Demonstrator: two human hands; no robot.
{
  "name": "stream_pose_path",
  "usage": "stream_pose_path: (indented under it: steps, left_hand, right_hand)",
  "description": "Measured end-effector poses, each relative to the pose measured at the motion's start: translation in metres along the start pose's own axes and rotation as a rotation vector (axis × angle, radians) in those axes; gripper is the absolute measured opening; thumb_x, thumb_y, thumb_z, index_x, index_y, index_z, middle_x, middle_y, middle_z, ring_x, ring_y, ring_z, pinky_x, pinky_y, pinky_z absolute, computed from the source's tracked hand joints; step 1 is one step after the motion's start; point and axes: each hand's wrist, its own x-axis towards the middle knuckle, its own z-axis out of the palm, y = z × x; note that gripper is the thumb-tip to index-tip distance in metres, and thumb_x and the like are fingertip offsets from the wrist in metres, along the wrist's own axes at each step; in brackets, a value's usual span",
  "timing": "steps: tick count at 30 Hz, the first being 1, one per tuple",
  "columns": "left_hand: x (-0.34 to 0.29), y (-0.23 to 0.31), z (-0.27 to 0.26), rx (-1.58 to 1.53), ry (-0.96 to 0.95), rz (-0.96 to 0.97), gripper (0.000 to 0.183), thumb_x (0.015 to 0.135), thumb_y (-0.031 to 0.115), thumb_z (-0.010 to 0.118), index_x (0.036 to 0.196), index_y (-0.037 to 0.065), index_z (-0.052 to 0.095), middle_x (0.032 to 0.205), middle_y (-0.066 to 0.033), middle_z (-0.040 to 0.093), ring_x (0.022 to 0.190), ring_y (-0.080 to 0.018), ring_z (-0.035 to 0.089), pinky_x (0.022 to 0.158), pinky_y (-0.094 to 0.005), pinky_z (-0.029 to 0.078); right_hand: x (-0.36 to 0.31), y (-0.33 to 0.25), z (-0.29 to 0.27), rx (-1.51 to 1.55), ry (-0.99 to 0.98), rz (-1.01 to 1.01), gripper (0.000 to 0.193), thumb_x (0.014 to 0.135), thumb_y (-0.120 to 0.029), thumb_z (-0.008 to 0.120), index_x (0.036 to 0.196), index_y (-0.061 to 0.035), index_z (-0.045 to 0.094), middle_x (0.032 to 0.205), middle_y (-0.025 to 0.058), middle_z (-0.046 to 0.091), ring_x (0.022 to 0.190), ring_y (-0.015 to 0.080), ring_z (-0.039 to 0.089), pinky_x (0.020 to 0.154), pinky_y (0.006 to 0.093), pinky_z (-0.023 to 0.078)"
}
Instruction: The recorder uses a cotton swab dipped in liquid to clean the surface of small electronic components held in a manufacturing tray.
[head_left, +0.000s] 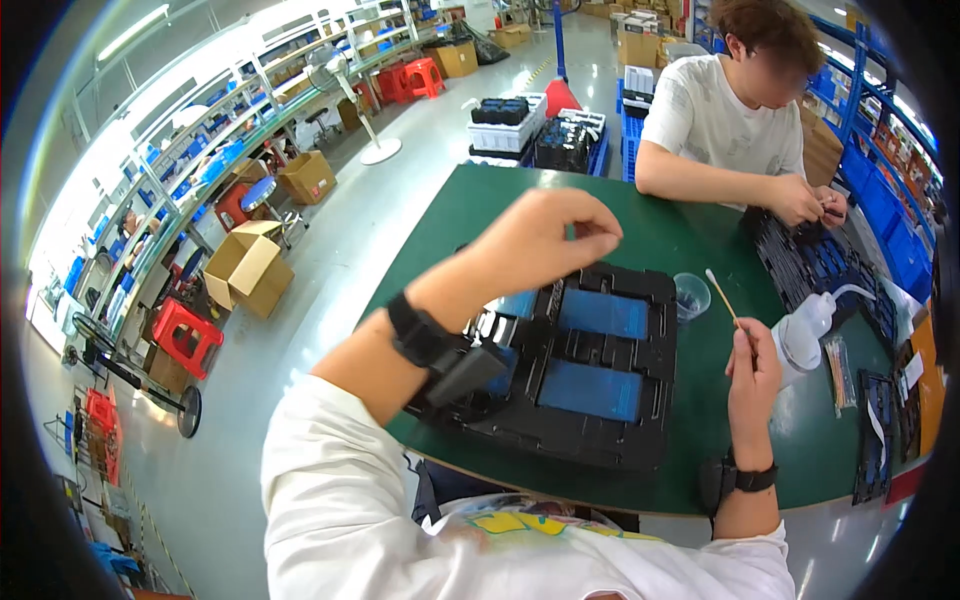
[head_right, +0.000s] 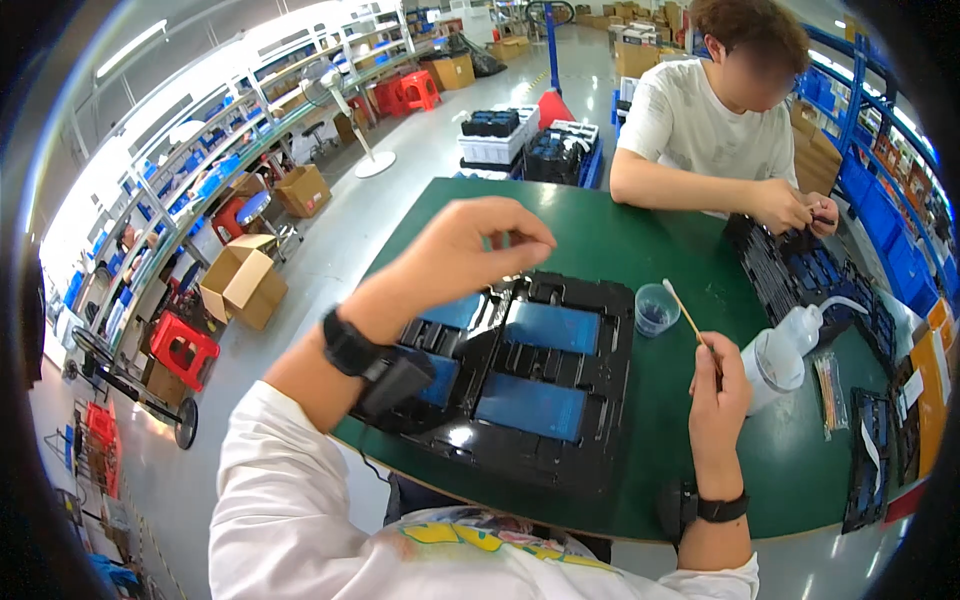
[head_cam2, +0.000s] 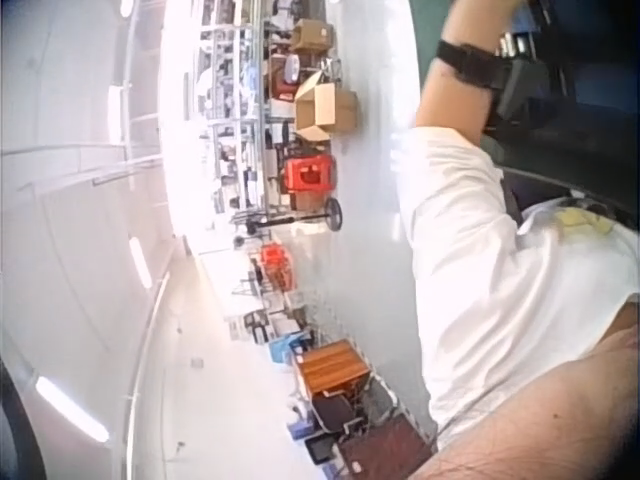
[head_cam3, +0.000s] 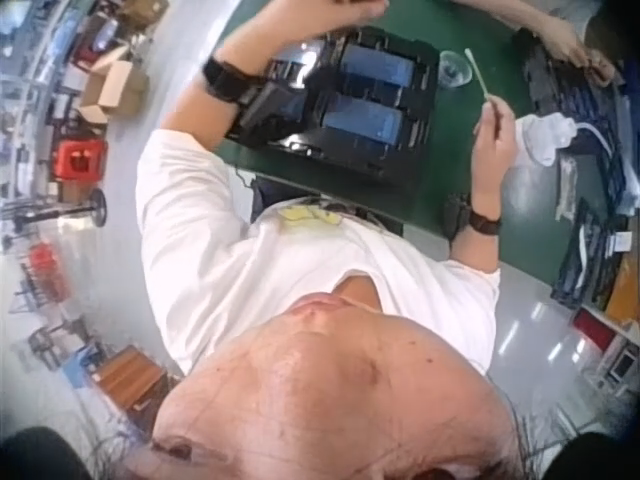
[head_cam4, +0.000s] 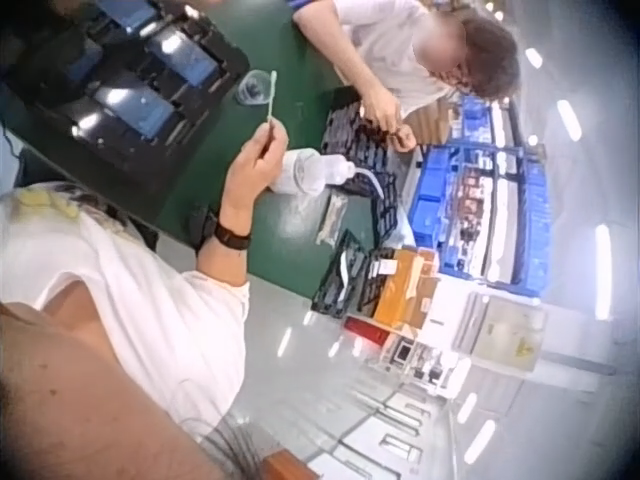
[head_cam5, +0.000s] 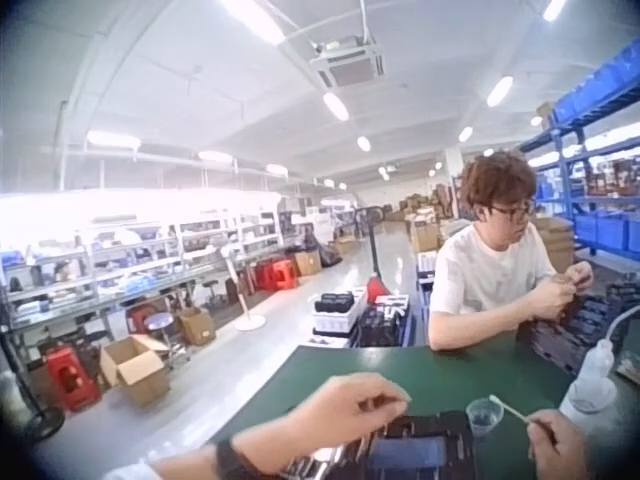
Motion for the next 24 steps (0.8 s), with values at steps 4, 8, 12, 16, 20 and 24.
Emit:
stream_pose_path:
  steps: [4,8,12,16,20,24]
  left_hand:
    - [-0.023,0.018,-0.048,0.206,-0.151,-0.1,0.013,0.085,0.016,0.067,0.091,0.005,0.07,0.084,-0.0015,0.066,0.076,-0.0117,0.059,0.066,-0.027,0.044]
    - [-0.051,0.021,-0.076,0.379,-0.322,-0.374,0.017,0.084,0.019,0.068,0.095,0.006,0.07,0.088,-0.003,0.063,0.082,-0.0146,0.058,0.07,-0.0284,0.045]
    - [-0.082,0.003,-0.075,0.45,-0.307,-0.4,0.017,0.085,0.018,0.068,0.096,0.006,0.069,0.091,-0.0052,0.062,0.086,-0.017,0.057,0.072,-0.0297,0.045]
    - [-0.084,-0.004,-0.061,0.395,-0.275,-0.354,0.017,0.084,0.016,0.068,0.097,0.005,0.068,0.095,-0.0078,0.06,0.092,-0.0218,0.057,0.078,-0.0328,0.046]
    - [-0.072,-0.009,-0.048,0.414,-0.335,-0.244,0.022,0.082,0.014,0.069,0.102,0.005,0.067,0.099,-0.0094,0.059,0.096,-0.0249,0.057,0.084,-0.0341,0.046]
    - [-0.06,-0.018,-0.048,0.434,-0.356,-0.303,0.026,0.08,0.014,0.071,0.104,0.005,0.066,0.101,-0.0092,0.058,0.097,-0.0243,0.056,0.085,-0.0334,0.046]
  right_hand:
    - [0.003,-0.001,0.001,0.005,0.013,0.015,0.016,0.097,-0.011,0.053,0.106,-0.0003,0.06,0.068,-0.0019,0.049,0.056,0.0035,0.042,0.05,0.02,0.032]
    - [0.006,-0.002,0.003,0.056,0.023,-0.015,0.017,0.097,-0.011,0.052,0.107,-0.0002,0.061,0.068,-0.0028,0.048,0.057,0.0034,0.042,0.052,0.0197,0.033]
    - [0.005,0.0,0.005,0.079,0.009,0.002,0.017,0.097,-0.012,0.053,0.106,-0.0003,0.061,0.069,-0.0029,0.049,0.058,0.0033,0.042,0.052,0.0198,0.032]
    - [0.003,0.002,0.005,0.068,0.019,0.013,0.017,0.097,-0.013,0.053,0.106,-0.0005,0.061,0.07,-0.0031,0.049,0.058,0.0032,0.042,0.052,0.0199,0.032]
    - [0.003,0.005,0.004,0.034,0.015,0.026,0.017,0.097,-0.013,0.054,0.105,-0.0006,0.061,0.07,-0.0033,0.049,0.057,0.003,0.042,0.052,0.0197,0.032]
    - [0.004,0.006,0.004,0.04,0.012,0.04,0.017,0.097,-0.013,0.054,0.104,-0.0006,0.062,0.07,-0.0034,0.05,0.057,0.0026,0.042,0.051,0.0196,0.031]
